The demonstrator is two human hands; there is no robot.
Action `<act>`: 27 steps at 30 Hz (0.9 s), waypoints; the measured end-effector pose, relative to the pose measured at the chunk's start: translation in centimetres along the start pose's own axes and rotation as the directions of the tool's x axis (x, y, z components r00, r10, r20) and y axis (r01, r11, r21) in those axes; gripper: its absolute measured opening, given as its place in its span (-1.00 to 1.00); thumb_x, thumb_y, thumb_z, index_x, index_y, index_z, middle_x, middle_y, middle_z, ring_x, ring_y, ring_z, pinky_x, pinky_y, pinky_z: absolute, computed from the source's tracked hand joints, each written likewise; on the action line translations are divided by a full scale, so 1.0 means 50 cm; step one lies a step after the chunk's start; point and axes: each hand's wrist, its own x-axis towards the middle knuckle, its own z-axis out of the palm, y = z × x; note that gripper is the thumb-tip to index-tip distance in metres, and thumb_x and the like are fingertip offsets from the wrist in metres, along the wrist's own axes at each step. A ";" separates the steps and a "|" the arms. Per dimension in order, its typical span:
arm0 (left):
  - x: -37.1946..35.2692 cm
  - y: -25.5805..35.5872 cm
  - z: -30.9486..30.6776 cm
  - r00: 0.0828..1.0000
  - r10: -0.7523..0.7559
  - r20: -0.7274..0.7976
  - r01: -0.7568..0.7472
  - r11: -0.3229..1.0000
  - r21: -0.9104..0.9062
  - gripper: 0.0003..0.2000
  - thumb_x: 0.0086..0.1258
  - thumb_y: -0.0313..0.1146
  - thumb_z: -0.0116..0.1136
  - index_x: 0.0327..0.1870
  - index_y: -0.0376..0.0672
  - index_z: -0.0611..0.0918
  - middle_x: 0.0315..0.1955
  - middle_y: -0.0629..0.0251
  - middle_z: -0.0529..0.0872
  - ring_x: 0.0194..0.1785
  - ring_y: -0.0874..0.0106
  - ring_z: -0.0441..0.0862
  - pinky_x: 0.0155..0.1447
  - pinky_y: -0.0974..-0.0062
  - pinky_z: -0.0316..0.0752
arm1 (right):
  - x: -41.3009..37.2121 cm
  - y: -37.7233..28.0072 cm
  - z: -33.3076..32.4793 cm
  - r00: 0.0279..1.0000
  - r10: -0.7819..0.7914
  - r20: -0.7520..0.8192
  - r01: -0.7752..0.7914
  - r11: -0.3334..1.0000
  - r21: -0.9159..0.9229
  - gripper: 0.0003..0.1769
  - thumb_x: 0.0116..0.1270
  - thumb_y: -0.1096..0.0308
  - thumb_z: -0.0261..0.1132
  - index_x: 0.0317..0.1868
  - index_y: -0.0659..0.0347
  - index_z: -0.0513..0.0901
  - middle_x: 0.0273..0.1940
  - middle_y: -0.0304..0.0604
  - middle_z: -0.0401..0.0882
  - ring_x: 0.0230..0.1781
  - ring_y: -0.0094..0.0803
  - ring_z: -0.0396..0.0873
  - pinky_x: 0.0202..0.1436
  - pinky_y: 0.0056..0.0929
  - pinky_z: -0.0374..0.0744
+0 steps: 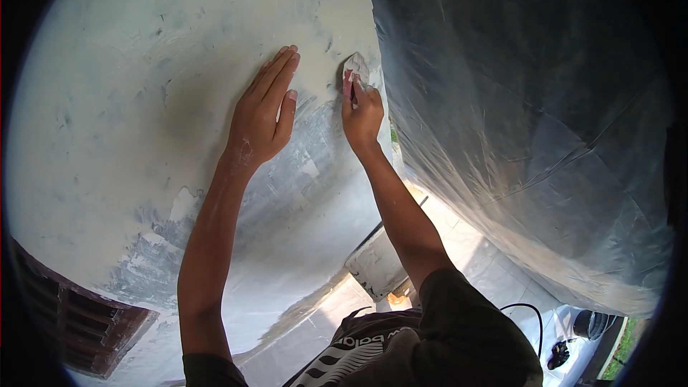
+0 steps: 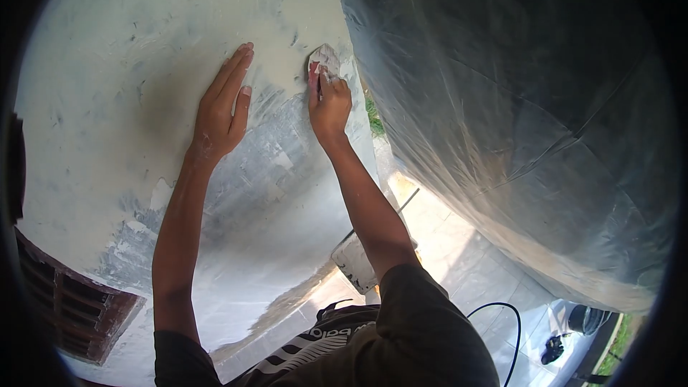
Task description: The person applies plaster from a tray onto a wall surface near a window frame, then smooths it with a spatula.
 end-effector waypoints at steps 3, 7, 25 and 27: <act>0.002 -0.004 -0.002 1.000 0.028 0.007 -0.028 0.999 -0.020 -0.55 0.45 -0.54 -0.06 0.36 -0.41 0.44 0.35 -0.07 0.50 0.45 0.06 0.42 0.53 0.16 0.28 | -0.084 -0.069 0.014 0.995 -0.059 0.080 0.060 0.998 -0.013 -0.52 0.10 0.55 0.38 0.09 0.47 0.63 -0.31 0.06 0.57 -0.24 -0.02 0.54 -0.07 -0.11 0.50; -0.001 -0.007 -0.002 0.999 0.037 0.027 -0.037 0.999 -0.031 -0.55 0.45 -0.54 -0.06 0.37 -0.41 0.43 0.35 -0.08 0.49 0.45 0.05 0.42 0.53 0.15 0.27 | -0.200 -0.162 -0.038 0.990 -0.108 0.095 0.090 0.979 0.182 -0.57 0.12 0.55 0.38 0.06 0.45 0.67 -0.27 0.08 0.61 -0.27 -0.05 0.59 -0.11 -0.16 0.56; -0.018 -0.006 -0.038 0.998 0.066 -0.004 -0.066 0.996 -0.052 -0.54 0.45 -0.54 -0.07 0.38 -0.40 0.43 0.35 -0.07 0.50 0.45 0.06 0.42 0.54 0.14 0.25 | -0.173 -0.217 -0.066 0.990 0.068 0.126 -0.106 0.938 0.330 -0.56 0.12 0.58 0.35 0.07 0.44 0.67 -0.39 0.00 0.54 -0.39 -0.18 0.55 -0.29 -0.28 0.56; -0.027 -0.009 -0.044 0.998 0.056 -0.003 -0.056 0.997 -0.043 -0.54 0.44 -0.54 -0.06 0.38 -0.40 0.43 0.35 -0.06 0.50 0.45 0.06 0.42 0.54 0.14 0.26 | -0.097 -0.178 -0.072 0.988 0.132 0.084 -0.150 0.946 0.288 -0.58 0.14 0.56 0.33 0.06 0.45 0.67 -0.37 0.03 0.56 -0.36 -0.11 0.57 -0.28 -0.22 0.57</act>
